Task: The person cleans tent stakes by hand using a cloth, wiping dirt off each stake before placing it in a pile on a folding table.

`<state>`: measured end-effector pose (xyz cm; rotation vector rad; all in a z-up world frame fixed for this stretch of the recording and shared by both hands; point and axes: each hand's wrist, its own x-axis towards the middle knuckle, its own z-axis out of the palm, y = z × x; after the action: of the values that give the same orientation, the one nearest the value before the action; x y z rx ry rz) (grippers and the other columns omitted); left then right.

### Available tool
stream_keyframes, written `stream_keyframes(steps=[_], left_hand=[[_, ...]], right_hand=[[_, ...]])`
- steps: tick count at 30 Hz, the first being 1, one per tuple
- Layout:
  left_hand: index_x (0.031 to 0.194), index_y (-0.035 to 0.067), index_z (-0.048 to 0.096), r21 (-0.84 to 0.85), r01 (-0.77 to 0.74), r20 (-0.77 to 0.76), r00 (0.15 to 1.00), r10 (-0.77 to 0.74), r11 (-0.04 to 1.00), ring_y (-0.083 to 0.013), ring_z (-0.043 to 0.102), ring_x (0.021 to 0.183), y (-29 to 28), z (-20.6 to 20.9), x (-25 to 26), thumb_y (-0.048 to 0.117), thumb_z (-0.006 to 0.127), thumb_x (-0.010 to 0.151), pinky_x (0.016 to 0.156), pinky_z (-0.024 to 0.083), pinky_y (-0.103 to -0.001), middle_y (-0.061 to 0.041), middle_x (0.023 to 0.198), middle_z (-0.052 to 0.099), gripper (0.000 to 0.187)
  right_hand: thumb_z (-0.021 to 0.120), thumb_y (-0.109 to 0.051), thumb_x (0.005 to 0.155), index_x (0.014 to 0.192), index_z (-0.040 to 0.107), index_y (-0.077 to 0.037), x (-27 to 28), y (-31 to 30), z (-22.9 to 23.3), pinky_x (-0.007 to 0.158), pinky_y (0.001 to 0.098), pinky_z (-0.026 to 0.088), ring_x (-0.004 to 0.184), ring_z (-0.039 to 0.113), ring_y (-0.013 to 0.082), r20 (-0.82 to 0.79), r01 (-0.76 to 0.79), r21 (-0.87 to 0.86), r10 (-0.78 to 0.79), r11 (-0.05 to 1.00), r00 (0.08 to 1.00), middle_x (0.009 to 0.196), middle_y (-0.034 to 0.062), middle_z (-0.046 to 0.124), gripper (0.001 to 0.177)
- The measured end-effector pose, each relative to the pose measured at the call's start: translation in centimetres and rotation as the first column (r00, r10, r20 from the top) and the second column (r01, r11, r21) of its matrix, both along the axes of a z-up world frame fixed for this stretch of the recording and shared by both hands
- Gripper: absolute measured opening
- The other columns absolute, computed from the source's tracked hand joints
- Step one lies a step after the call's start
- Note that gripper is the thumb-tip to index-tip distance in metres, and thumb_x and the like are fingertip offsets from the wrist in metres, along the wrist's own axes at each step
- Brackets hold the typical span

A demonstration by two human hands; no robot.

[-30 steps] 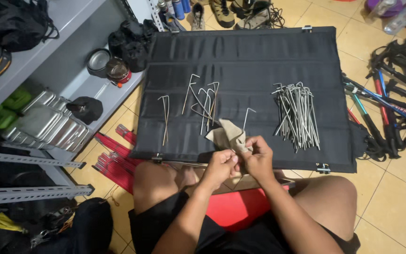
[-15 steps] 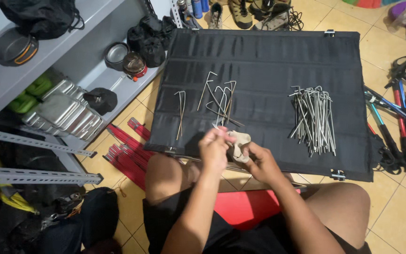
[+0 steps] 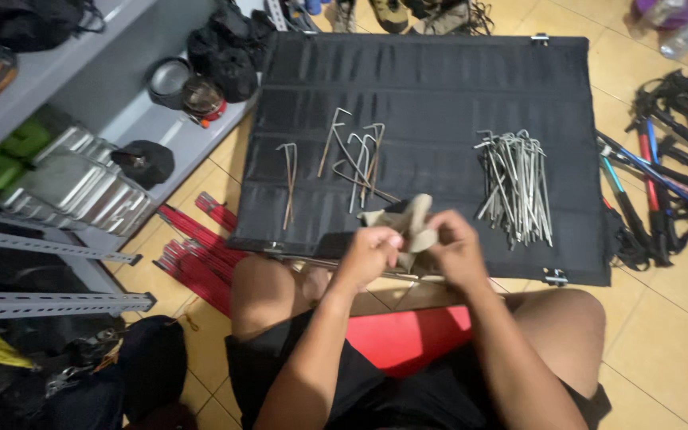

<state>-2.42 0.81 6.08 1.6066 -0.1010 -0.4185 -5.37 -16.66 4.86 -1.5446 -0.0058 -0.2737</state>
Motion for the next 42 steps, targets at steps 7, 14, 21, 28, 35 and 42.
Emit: stream_keyframes(steps=[7, 14, 21, 28, 35, 42], left_hand=[[0.053, 0.011, 0.061, -0.059, -0.057, 0.026, 0.998, 0.058, 0.997, -0.0084, 0.033, 0.036, -1.5, 2.0, -1.4, 0.011, 0.053, 0.088, 0.038, 0.023, -0.021, -0.001, 0.039, 0.046, 0.036], [0.072, 0.002, 0.068, -0.334, -0.197, -0.116, 0.979, 0.167, 0.922, -0.0058, 0.034, 0.036, -2.5, 0.7, -1.8, 0.003, 0.055, 0.074, 0.037, 0.024, -0.016, -0.004, 0.044, 0.046, 0.013], [0.098, -0.003, 0.059, -0.598, -0.336, -0.248, 0.941, 0.231, 0.728, -0.0018, 0.035, 0.042, 1.0, 3.3, 0.7, 0.016, 0.051, 0.097, 0.036, 0.029, -0.012, -0.005, 0.059, 0.049, 0.02], [0.105, -0.002, 0.057, -0.693, -0.351, -0.32, 0.932, 0.167, 0.63, -0.0076, 0.043, 0.049, 0.1, 1.3, 0.7, 0.011, 0.051, 0.097, 0.041, 0.036, -0.016, -0.01, 0.074, 0.053, 0.017], [0.106, 0.0, 0.058, -0.639, -0.493, -0.432, 0.865, 0.256, 0.59, -0.0134, 0.06, 0.068, -3.9, 0.2, 3.0, 0.014, 0.053, 0.097, 0.064, 0.054, -0.025, -0.005, 0.081, 0.058, 0.018], [0.108, 0.005, 0.07, -0.148, -0.319, 0.028, 0.945, 0.326, 0.936, -0.0162, 0.061, 0.083, -6.5, 0.5, 3.1, 0.007, 0.072, 0.081, 0.078, 0.053, -0.03, -0.009, 0.089, 0.064, 0.027]], right_hand=[[0.072, 0.011, 0.072, 0.078, 0.052, -0.006, 0.4, 0.2, 0.2, 0.058, 0.0269, 0.042, 0.064, 0.051, 0.0131, -0.018, -0.037, 0.093, 0.039, 0.995, 0.999, 0.067, 0.0038, 0.056, 0.027], [0.07, 0.011, 0.068, 0.077, 0.051, -0.008, -0.8, 0.4, 4.0, 0.054, 0.0226, 0.042, 0.057, 0.052, 0.0104, -0.196, 0.081, 0.318, -0.018, 0.945, 0.981, 0.063, -0.0001, 0.053, 0.028], [0.073, 0.003, 0.082, 0.099, 0.05, -0.002, 1.4, -4.0, -1.9, 0.075, 0.0414, 0.045, 0.081, 0.059, 0.0294, 0.042, 0.323, -0.164, -0.321, 0.932, 0.946, 0.087, 0.0168, 0.06, 0.029], [0.061, -0.025, 0.088, 0.135, 0.047, -0.008, 0.5, -0.6, 2.1, 0.08, 0.0611, 0.044, 0.09, 0.058, 0.0531, 0.073, 0.203, -0.877, -0.296, 0.436, 0.952, 0.121, 0.0321, 0.05, 0.052], [0.072, -0.018, 0.083, 0.108, 0.071, -0.012, -1.6, 2.8, 4.2, 0.079, 0.0352, 0.051, 0.081, 0.065, 0.0233, -0.153, -0.088, -0.272, 0.047, 0.958, 0.987, 0.082, 0.0114, 0.07, 0.026], [0.065, -0.015, 0.086, 0.09, 0.073, -0.018, -0.5, -4.6, 2.7, 0.077, 0.0377, 0.049, 0.074, 0.064, 0.0242, -0.057, 0.22, -0.443, -0.272, 0.869, 0.961, 0.076, 0.0058, 0.067, 0.009]])
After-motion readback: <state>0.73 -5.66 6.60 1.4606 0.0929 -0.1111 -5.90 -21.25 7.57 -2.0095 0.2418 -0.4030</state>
